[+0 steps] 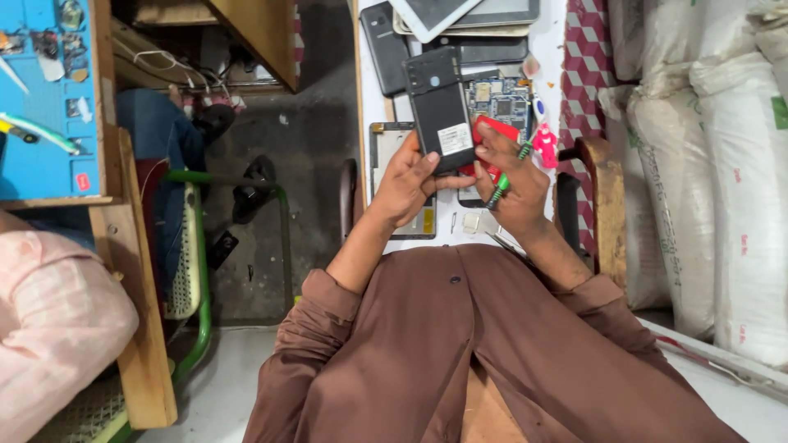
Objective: The person uses a screwdriver to remove screws from the back of a smartphone. They hold the device, unscrew fasteners, and place the screws on the workbench.
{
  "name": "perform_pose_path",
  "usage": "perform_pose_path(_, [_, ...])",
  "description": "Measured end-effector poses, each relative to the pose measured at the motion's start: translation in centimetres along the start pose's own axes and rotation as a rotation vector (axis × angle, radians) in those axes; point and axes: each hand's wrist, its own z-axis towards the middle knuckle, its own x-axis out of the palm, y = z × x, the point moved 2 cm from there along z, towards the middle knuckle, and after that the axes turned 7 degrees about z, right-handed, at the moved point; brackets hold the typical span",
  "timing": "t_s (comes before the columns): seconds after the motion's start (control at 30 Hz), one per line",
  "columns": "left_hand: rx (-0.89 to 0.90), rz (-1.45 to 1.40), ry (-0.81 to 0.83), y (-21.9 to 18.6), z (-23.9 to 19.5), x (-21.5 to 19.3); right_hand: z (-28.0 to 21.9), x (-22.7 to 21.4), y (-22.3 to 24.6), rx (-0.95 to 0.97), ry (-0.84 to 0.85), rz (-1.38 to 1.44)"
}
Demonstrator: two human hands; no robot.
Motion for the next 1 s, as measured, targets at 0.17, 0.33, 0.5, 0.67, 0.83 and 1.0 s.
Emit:
perform_pose_path(0.17, [0.010,0.030,-0.002,0.1,-0.3,0.1,-0.9,-0.4,0.1,0.061,0.003,-0.048])
perform_pose_path(0.33, [0.009,0.034,0.027,-0.1,-0.1,0.1,-1.1,-0.2,0.1,0.141,-0.047,0.036])
perform_pose_path(0.5, [0.016,0.053,0.019,0.2,-0.2,0.0,-0.8,0.2,0.4,0.154,-0.019,0.101])
perform_pose_path(0.67, [-0.010,0.072,-0.022,1.3,-0.6,-1.5,-0.4,0.4,0.5,0.060,0.030,-0.092])
perform_pose_path(0.83, [0.007,0.344,-0.073,3.7,-0.1,-3.2,-0.3,0.9,0.3,0.031,0.055,-0.085])
perform_pose_path(1.0, [0.050,0.332,-0.060,5.0,0.3,-3.9,-0.8,1.5,0.7,0.011,0.096,-0.114])
